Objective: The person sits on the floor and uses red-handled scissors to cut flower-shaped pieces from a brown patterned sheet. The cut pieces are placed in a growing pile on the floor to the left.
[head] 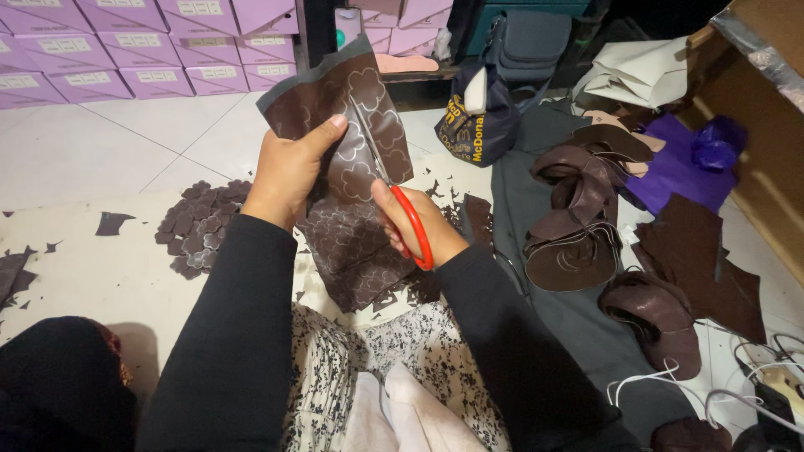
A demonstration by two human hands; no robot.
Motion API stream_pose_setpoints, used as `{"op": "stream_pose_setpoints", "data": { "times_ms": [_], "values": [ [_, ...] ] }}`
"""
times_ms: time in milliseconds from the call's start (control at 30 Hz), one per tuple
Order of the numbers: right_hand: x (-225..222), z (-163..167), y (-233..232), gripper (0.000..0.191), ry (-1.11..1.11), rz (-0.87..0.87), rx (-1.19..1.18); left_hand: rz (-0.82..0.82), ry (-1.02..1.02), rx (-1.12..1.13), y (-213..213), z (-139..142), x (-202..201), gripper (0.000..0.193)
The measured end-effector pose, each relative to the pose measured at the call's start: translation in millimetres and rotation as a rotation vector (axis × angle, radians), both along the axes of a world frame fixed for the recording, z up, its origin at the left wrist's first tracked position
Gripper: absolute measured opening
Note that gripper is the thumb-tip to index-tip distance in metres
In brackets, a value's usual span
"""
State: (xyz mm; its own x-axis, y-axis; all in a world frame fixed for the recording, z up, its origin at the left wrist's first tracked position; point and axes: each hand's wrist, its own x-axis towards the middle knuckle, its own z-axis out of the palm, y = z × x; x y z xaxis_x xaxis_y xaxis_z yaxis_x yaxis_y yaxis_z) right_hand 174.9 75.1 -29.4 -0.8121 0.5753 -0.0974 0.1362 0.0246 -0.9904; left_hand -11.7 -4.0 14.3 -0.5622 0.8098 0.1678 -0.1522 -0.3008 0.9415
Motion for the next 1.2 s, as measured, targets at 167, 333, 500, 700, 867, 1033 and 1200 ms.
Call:
{"op": "stream_pose_setpoints", "data": {
  "times_ms": [167, 333, 500, 700, 867, 1033, 1200],
  "values": [
    [-4.5, 0.6, -3.0, 0.055, 0.002, -0.038, 0.029, -0.048, -0.104, 0.061, 1.1, -0.4, 1.4, 0.034],
    [-0.2, 3.0, -3.7, 0.056, -0.022, 0.030, 0.034, 0.033, -0.071, 0.084, 3.2, -2.1, 0.9, 0.033],
    [-1.3, 3.3, -4.8, 0.057, -0.029, -0.013, 0.037, 0.017, -0.082, 0.088, 1.1, -1.2, -3.7, 0.034],
    [-5.9, -1.8, -5.8, 0.055, -0.026, -0.055, -0.025, 0.002, -0.115, 0.101, 2.7, -1.5, -3.3, 0.035],
    [-3.3, 1.4, -2.9, 0.056, -0.005, -0.041, -0.013, -0.006, 0.002, 0.101, 2.9, -3.7, -0.5, 0.037],
    [-4.5, 7.9, -5.8, 0.055, -0.030, -0.068, 0.002, 0.007, -0.071, 0.071, 2.9, -2.4, 1.0, 0.034],
    [-0.8, 3.8, -4.0, 0.052, -0.129, -0.096, 0.106, -0.061, -0.172, 0.008, -1.1, -1.2, -2.9, 0.032]
  ]
}}
